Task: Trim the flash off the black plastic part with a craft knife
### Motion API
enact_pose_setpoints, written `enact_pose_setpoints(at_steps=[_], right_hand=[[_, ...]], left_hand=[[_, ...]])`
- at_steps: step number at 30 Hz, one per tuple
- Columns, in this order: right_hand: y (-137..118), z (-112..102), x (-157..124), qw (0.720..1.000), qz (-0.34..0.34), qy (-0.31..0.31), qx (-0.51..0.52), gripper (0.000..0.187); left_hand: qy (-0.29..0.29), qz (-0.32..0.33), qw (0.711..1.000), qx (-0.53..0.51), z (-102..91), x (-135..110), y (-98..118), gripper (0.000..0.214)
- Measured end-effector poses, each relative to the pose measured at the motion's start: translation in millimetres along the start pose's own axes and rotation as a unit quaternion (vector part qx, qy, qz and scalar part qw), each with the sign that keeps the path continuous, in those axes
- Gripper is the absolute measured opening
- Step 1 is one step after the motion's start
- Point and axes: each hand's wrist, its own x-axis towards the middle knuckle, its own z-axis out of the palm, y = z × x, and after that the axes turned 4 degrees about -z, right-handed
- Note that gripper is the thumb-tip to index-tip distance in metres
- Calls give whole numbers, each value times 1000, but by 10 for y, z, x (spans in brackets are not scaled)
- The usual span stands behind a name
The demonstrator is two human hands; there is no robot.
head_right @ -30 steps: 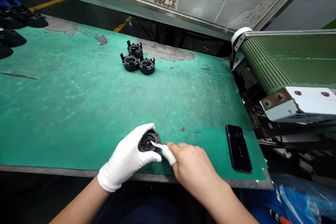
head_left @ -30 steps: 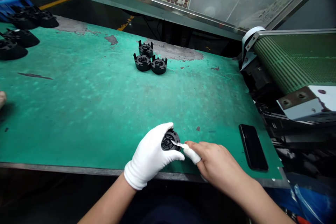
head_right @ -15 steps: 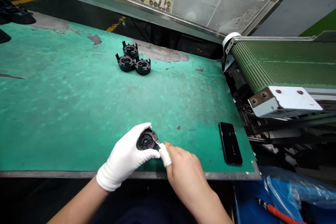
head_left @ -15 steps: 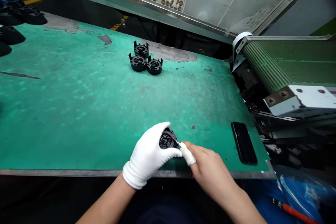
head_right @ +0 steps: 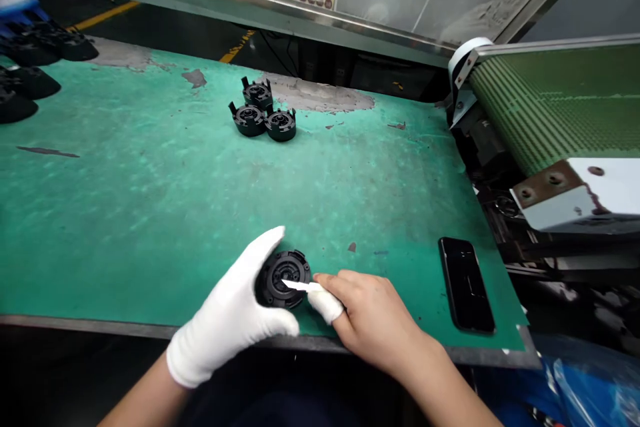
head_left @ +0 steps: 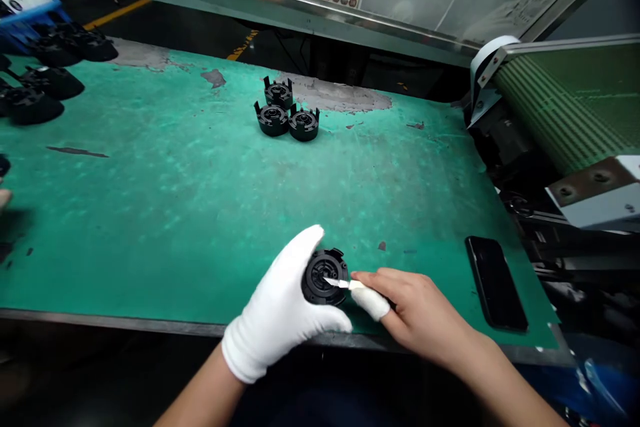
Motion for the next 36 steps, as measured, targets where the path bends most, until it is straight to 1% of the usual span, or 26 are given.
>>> enact_pose_setpoints(at_steps=[1,3,5,7,9,14,19,21,24,28,31,34,36], right_hand=[[13,12,21,1000,-3,-3,-3,33],[44,25,57,1000,-6,-12,-8,34],[76,31,83,1000,-12,-17,-15,37],[101,36,104,999,-17,-23,-26,41],[115,48,126,999,-13,-26,-39,44],[105,64,158,998,29,-9,-52,45],[66,-18,94,999,8,-23,-38,40],[37,-55,74,998,0,-37,-59,40],[-32,-85,72,992,3,-51,-118,41],[-180,-95,104,982,34,-53,-177,39],[-261,-95,152,974,62,-53,-213,40],[-235,-81,181,967,83,-43,-235,46],[-170,-67,157,975,75,-27,-207,46]], left_hand=[[12,-18,1000,1,64,-46,24,118],[34,-28,999,12,171,-88,79,101],[51,-20,998,30,232,-76,127,89],[58,-9,997,41,247,-45,150,84],[61,-2,997,39,240,-25,145,84],[58,14,997,40,232,-40,85,89],[68,19,997,41,247,-33,92,88],[76,23,995,52,253,-27,103,83],[83,27,994,59,265,-32,104,81],[91,37,993,62,279,-43,74,82],[84,50,993,61,275,-46,44,82],[82,66,993,59,266,-54,15,85],[85,71,992,55,263,-63,0,87]])
